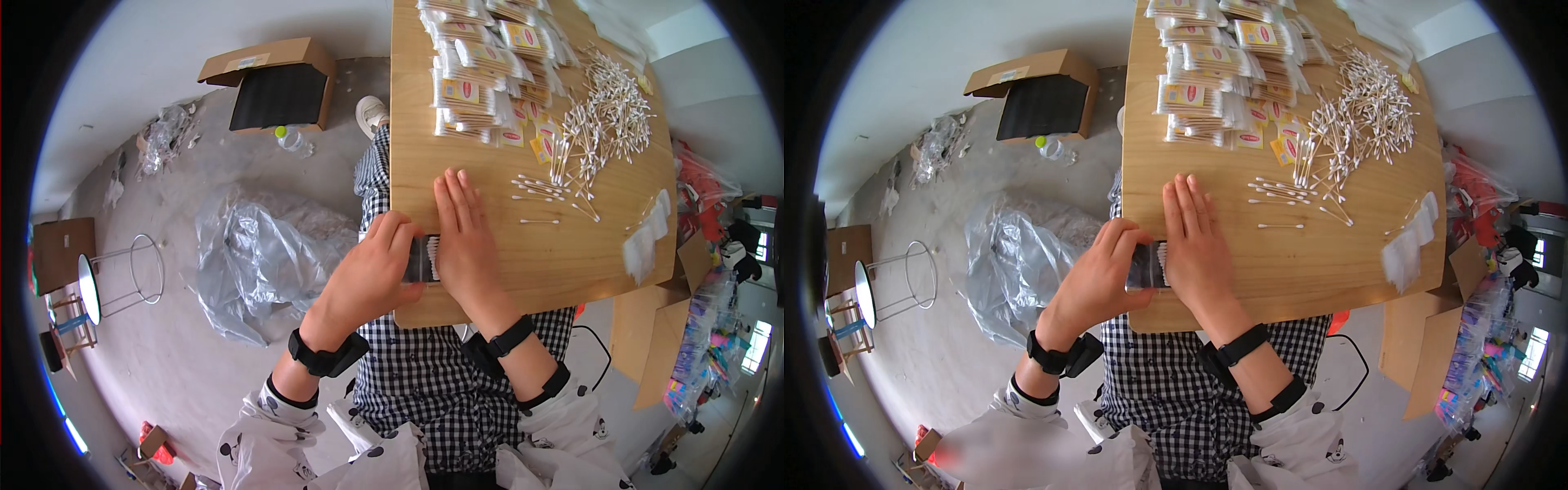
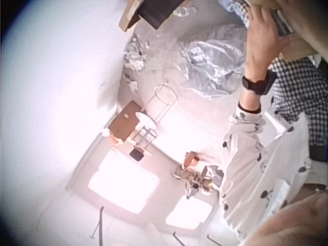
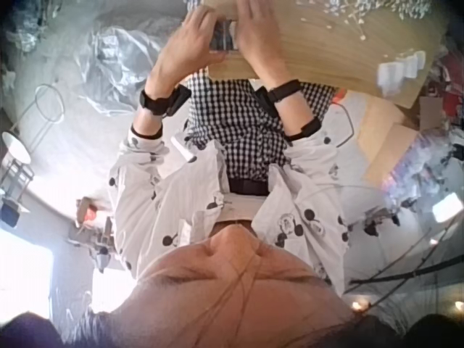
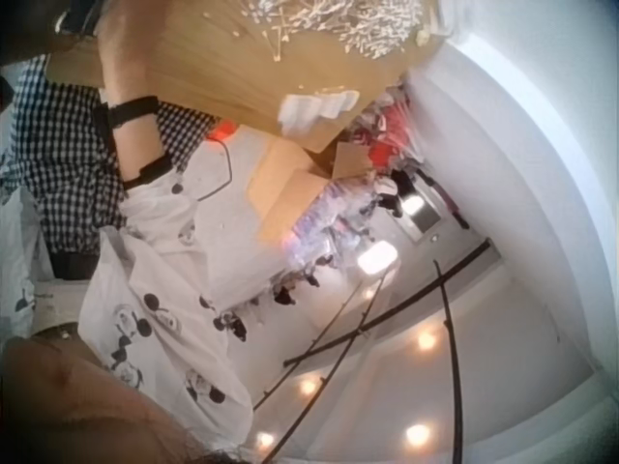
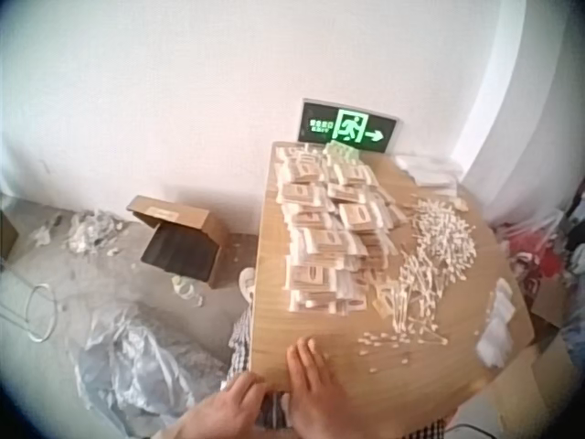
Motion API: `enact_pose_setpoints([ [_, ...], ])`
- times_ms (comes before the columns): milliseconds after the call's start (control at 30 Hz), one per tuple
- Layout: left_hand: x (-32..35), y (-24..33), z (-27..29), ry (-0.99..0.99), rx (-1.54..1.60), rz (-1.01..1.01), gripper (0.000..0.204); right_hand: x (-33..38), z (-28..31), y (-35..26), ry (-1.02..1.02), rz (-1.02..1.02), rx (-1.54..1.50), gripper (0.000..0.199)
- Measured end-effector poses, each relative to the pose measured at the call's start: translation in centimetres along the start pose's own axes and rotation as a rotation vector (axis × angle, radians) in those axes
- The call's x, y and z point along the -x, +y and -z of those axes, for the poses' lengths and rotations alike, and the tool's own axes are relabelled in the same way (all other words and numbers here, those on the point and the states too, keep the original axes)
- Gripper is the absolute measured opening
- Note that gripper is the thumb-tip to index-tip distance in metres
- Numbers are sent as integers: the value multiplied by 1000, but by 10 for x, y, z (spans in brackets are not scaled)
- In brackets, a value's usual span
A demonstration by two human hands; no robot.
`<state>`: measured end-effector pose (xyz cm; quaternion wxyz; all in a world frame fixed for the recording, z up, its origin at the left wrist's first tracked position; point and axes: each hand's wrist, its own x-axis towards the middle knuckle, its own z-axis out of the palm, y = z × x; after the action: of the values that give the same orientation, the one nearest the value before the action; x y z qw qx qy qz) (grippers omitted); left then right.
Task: Manually organizing and packing cotton swabs into small plastic bags.
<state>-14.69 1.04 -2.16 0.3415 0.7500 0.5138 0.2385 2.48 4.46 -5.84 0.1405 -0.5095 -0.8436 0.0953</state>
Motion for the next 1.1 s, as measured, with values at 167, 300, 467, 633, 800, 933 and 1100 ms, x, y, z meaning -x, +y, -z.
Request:
enact_pose_setpoints([
  [167, 3, -6, -2, 55, 55, -66, 65, -8, -3, -7, 5, 42, 0, 61],
  [300, 1, -9, 0, 34, 88, -75, 64, -12, -4, -12, 44, 48, -59, 64],
  [467, 3, -8, 7, 9, 156, -58, 62, -11, -7, -12, 53, 26, -69, 64],
  [633, 2, -10, 1, 155, 12, -73, 59, -12, -13, -24, 103, -19, -131, 63],
  [800, 3, -10, -10, 229, -5, -49, 57, -11, -13, -37, 210, -61, -479, 61],
  [933, 6, -6, -12, 238, 45, -30, 58, -6, 3, -26, 271, -124, -704, 46],
  [1100, 22, -15, -8, 412, 77, 231, 51, -24, 48, 69, 364, -355, -490, 31],
])
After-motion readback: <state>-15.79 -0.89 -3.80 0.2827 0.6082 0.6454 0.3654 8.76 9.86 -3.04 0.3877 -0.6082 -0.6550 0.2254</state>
